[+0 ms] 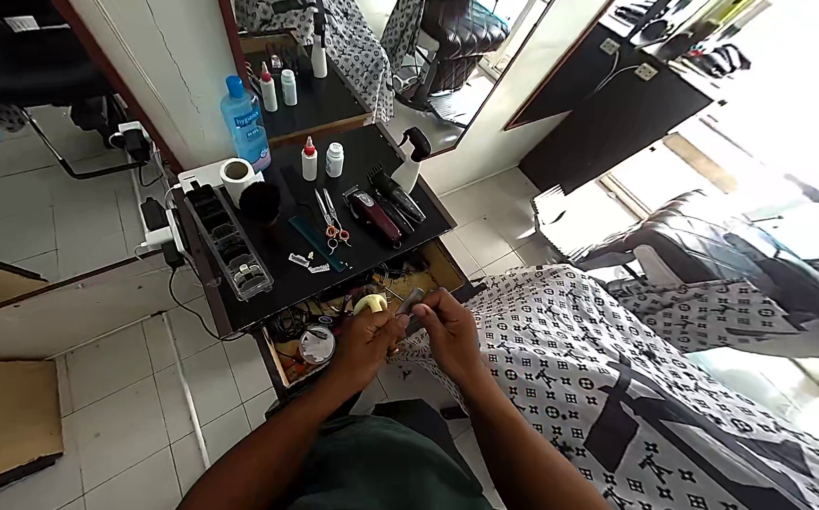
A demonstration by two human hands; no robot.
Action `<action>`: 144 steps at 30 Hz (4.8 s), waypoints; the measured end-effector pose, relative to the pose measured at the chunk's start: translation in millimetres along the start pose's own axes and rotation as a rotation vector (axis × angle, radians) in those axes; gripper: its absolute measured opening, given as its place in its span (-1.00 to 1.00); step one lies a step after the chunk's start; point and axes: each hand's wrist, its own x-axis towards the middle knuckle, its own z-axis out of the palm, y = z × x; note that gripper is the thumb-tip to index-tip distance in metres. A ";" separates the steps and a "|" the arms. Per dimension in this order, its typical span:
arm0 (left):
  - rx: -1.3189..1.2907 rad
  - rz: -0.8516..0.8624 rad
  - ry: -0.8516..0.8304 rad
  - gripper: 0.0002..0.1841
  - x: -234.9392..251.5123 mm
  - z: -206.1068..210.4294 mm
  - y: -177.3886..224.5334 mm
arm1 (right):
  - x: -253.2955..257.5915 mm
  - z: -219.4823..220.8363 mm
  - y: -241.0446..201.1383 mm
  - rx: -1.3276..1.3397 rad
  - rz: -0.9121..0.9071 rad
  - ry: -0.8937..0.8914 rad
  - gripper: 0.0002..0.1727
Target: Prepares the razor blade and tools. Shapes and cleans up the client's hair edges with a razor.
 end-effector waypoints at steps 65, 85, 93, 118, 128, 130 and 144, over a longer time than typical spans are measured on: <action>1.220 -0.306 -0.272 -0.54 115.4 28.4 -33.6 | 1.3 -124.6 140.3 0.201 0.537 0.094 -0.87; 1.128 -0.250 -0.151 -0.60 122.9 30.1 -42.3 | -5.6 -140.9 147.2 0.133 0.570 0.151 -0.86; 0.646 -0.409 0.171 -0.65 -8.7 -10.9 -28.2 | 92.1 -19.5 126.0 -0.157 0.097 -0.408 -0.85; 0.191 -0.129 0.511 -0.70 -50.6 -41.3 -19.1 | 81.5 26.1 56.9 0.156 -0.155 -1.073 -0.79; 0.315 -0.205 0.353 -0.72 1.1 -14.6 -13.5 | 57.4 -11.9 63.1 0.051 -0.110 -0.553 -0.86; 0.266 -0.160 0.367 -0.76 4.6 -11.0 -15.5 | 56.1 -16.1 63.6 0.045 -0.071 -0.512 -0.85; -0.140 -0.157 0.302 -0.87 9.2 -8.0 -18.3 | 60.9 -25.0 59.2 0.376 0.319 -0.594 -0.91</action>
